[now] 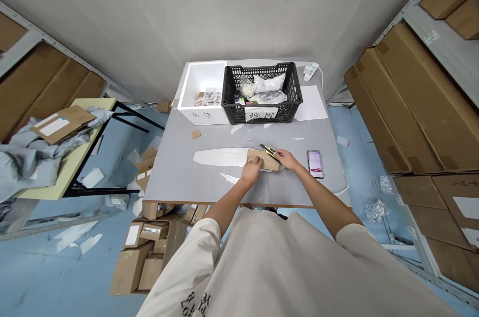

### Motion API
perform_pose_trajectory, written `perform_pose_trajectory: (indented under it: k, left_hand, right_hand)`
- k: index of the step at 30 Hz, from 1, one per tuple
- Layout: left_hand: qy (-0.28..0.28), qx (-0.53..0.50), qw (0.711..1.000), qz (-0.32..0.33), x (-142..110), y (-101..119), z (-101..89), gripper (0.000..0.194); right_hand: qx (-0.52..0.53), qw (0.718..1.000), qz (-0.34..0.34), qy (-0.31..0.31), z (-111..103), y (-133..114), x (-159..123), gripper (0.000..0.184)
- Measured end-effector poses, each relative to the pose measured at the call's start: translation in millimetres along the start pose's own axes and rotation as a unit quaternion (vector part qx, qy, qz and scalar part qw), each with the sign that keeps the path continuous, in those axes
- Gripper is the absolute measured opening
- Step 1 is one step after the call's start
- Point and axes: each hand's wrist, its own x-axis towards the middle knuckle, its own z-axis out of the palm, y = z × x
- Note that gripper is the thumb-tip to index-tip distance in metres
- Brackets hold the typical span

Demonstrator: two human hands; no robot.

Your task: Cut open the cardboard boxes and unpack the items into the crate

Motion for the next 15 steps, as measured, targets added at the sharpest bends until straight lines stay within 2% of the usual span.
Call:
perform_pose_trajectory:
  k: [3,7,12,15]
  left_hand:
    - [-0.024,-0.002,0.999,-0.029,2.2,0.9,-1.5,0.059]
    - [-0.001,-0.012,0.999,-0.041,6.1,3.2,-5.0,0.051]
    - [0.023,-0.011,0.998,-0.056,7.8,4.3,-8.1,0.042]
    - [0.017,-0.010,0.997,-0.075,5.7,2.5,-7.5,0.039]
  right_hand:
    - [-0.017,1.000,0.013,0.001,6.8,9.9,-7.1,0.031]
    - [-0.011,0.999,0.033,0.008,11.4,19.7,-24.7,0.033]
    - [0.019,0.998,0.051,0.033,20.0,18.2,-38.2,0.033]
    - [0.032,0.998,0.058,0.025,26.7,15.8,-42.8,0.032]
